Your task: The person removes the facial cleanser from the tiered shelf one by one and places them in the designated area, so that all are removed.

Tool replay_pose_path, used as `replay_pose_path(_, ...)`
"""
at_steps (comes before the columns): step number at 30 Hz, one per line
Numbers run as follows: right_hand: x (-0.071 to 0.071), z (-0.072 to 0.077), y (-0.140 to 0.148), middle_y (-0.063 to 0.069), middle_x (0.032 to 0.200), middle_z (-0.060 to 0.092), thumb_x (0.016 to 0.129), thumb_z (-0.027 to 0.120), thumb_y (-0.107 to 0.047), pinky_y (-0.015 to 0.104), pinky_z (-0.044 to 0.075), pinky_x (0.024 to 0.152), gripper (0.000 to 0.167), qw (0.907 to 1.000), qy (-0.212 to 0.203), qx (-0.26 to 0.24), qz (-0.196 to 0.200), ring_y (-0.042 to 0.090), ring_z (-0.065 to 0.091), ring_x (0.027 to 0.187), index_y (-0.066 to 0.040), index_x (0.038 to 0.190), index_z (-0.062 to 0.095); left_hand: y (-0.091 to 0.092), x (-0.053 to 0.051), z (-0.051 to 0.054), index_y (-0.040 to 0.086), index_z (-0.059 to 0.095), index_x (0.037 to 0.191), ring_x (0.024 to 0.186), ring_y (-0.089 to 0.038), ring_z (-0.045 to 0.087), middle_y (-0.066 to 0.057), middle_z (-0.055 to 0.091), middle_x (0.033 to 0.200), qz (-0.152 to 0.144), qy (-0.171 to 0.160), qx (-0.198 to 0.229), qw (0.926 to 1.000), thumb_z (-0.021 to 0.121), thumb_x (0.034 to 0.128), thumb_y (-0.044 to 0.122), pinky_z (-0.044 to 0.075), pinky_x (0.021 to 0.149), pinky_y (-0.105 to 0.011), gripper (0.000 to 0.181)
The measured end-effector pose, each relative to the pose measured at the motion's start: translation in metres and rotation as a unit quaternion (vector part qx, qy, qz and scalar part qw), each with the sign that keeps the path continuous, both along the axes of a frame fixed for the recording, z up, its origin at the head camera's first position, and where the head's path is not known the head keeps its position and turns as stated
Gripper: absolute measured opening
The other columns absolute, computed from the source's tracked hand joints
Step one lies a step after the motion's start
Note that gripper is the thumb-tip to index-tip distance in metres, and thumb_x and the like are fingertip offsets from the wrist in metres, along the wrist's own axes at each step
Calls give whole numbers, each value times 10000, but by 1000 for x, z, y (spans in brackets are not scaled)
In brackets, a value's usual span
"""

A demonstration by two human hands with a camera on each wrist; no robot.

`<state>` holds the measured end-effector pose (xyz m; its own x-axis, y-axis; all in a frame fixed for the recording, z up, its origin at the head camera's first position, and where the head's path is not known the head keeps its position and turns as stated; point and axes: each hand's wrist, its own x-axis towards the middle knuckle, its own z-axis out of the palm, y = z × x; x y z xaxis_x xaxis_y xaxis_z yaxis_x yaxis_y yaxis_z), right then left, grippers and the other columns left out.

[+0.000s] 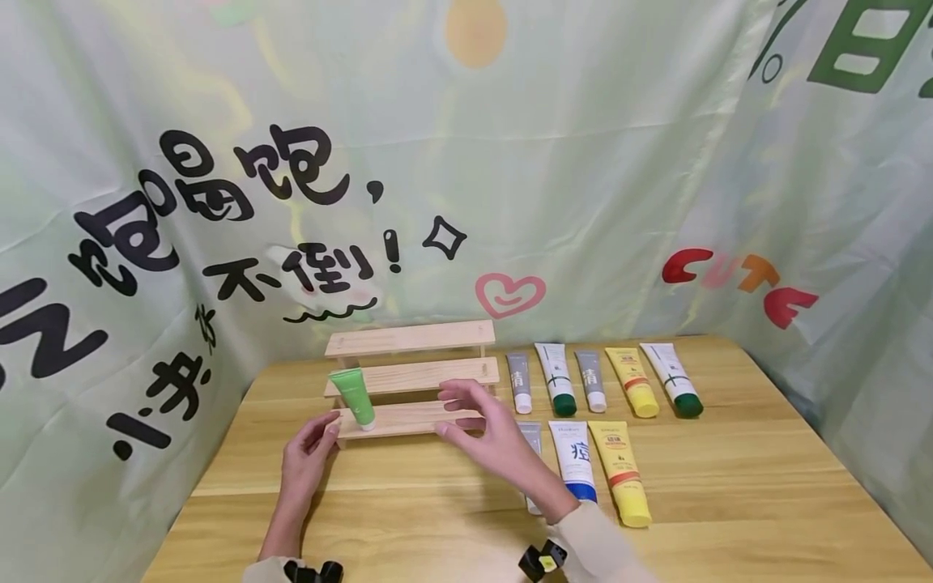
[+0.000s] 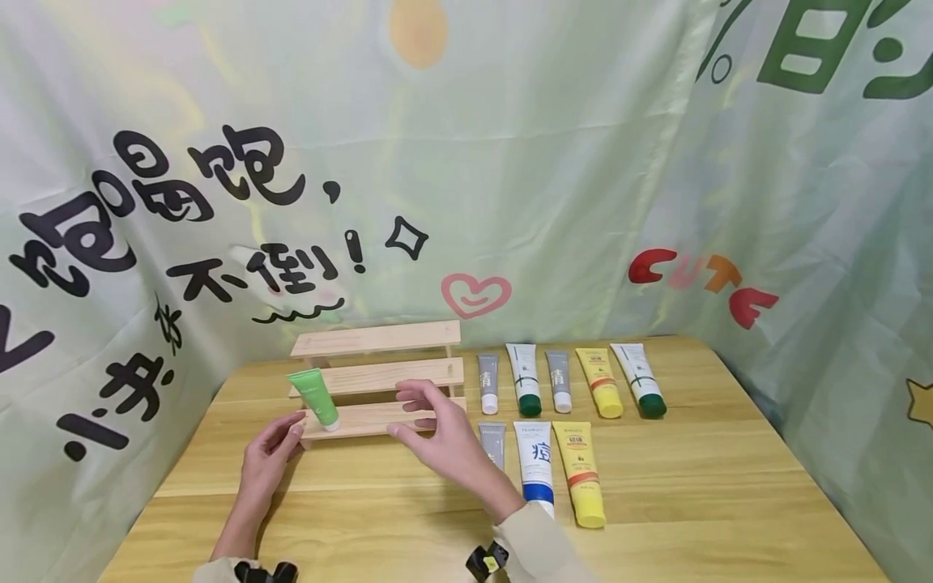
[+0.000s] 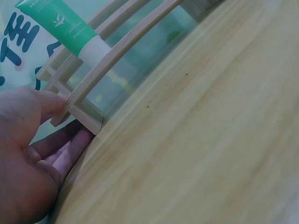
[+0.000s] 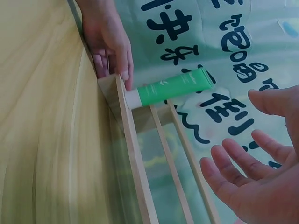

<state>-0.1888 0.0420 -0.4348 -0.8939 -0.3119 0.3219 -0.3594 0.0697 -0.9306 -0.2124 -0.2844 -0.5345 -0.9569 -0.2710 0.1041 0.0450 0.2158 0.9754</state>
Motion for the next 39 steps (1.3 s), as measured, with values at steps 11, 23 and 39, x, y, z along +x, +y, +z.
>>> replay_pose_path(11,-8,-9,-33,33,1279,648,951,755,-154,368,550,992,463,9984,-289,-358,335,249,616,1177,-169,1375,572,3,1,-1,9,644,1338,959,-49,618,-176,612,1370,-55,-3,7,10000,632,1042,210,551,828,-136,358)
replay_pose_path(23,-16,-23,-57,45,1263,654,953,747,-134,380,550,997,451,9972,-375,-543,360,280,623,1180,-137,1374,586,1,2,-3,30,637,1358,985,-87,619,-168,605,1377,-41,-101,-15,9999,627,1045,234,550,823,-136,374)
replay_pose_path(39,-38,-28,-91,176,1327,613,946,739,-76,469,502,1063,468,9949,-572,-696,443,352,576,1231,-82,1383,571,-1,-1,-1,23,636,1358,1012,-118,625,-171,609,1381,-53,-30,-25,10000,631,1042,223,548,829,-132,374)
